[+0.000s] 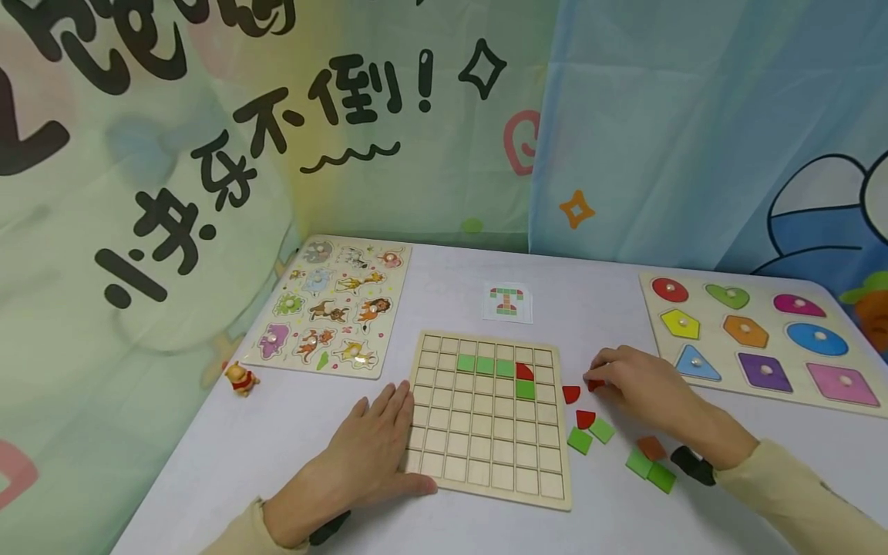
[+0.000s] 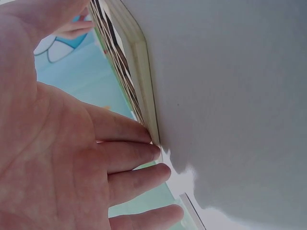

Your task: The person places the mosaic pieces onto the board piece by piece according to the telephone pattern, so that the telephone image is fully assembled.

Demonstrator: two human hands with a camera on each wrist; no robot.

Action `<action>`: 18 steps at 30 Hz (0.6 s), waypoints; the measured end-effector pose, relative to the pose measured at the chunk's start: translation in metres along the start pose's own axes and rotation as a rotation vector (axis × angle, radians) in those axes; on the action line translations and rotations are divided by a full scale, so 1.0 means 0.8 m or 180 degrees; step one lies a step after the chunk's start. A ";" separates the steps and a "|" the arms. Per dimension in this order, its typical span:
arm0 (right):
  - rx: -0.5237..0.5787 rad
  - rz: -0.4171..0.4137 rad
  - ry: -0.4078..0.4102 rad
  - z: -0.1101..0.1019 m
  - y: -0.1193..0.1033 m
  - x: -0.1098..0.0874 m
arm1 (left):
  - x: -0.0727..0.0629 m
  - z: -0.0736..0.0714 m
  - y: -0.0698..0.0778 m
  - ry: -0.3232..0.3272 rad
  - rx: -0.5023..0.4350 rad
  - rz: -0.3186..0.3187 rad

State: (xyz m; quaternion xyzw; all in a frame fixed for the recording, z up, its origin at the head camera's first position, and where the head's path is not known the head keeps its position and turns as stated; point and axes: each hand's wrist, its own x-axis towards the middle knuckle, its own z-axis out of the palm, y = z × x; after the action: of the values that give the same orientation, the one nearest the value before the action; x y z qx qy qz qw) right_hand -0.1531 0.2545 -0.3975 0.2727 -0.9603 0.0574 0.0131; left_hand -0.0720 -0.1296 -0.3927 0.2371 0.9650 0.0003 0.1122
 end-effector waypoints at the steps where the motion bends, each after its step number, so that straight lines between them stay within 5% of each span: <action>1: -0.0005 0.0004 0.0019 0.002 0.000 0.000 | 0.000 0.000 0.000 0.0005 0.0006 0.0001; 10: -0.0074 -0.0008 0.0126 0.006 -0.006 0.004 | 0.000 0.002 0.000 0.0045 -0.0015 0.0020; 18: -0.0020 -0.0181 0.0316 -0.009 -0.042 0.033 | 0.001 0.000 -0.001 0.0036 0.0007 0.0023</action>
State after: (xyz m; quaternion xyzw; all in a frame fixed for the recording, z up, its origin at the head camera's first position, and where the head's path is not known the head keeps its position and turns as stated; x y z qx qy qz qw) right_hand -0.1584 0.2132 -0.3851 0.2967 -0.9505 0.0674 0.0632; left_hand -0.0728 -0.1301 -0.3932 0.2407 0.9647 0.0010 0.1065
